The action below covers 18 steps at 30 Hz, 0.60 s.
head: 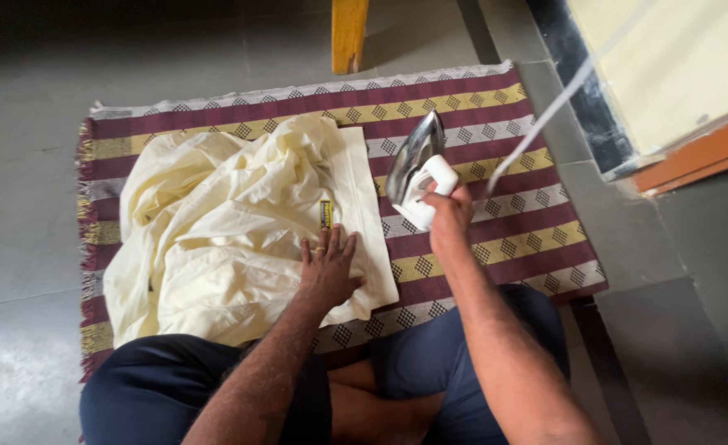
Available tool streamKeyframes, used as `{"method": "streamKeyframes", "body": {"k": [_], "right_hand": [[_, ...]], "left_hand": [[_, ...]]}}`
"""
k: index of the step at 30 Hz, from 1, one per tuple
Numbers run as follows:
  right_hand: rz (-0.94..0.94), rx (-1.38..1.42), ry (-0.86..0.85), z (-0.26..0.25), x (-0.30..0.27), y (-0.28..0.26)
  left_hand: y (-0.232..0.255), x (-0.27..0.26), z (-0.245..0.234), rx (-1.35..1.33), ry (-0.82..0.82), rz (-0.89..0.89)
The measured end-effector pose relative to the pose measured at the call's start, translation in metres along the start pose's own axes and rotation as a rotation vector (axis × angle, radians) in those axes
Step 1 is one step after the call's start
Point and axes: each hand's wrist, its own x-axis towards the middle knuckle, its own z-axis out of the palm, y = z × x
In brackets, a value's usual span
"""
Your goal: The person irons a light-colored shirt laid out on a patterned mat on the floor. They use a white electric iron to smooth the fabric, repeatedly adjusting and folding sections of the shirt to iron different areas.
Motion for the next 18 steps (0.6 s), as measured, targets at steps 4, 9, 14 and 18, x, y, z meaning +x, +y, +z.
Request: {"method": "streamKeyframes", "body": {"k": [4,9,14,18], "right_hand": [[-0.119,-0.114,0.043,0.003,-0.008,0.025],[-0.379,-0.417,0.089,0.0,-0.021,0.033],[-0.322,-0.524,0.128,-0.006,-0.021,0.032],[-0.335,-0.559,0.162,-0.009,-0.021,0.036]], "left_hand": [[0.002,-0.004,-0.001,0.009,0.021,-0.021],[0.002,-0.005,-0.001,0.005,0.064,-0.014],[0.003,-0.005,-0.002,0.004,0.071,-0.008],[0.004,-0.006,-0.003,-0.012,0.07,-0.011]]}}
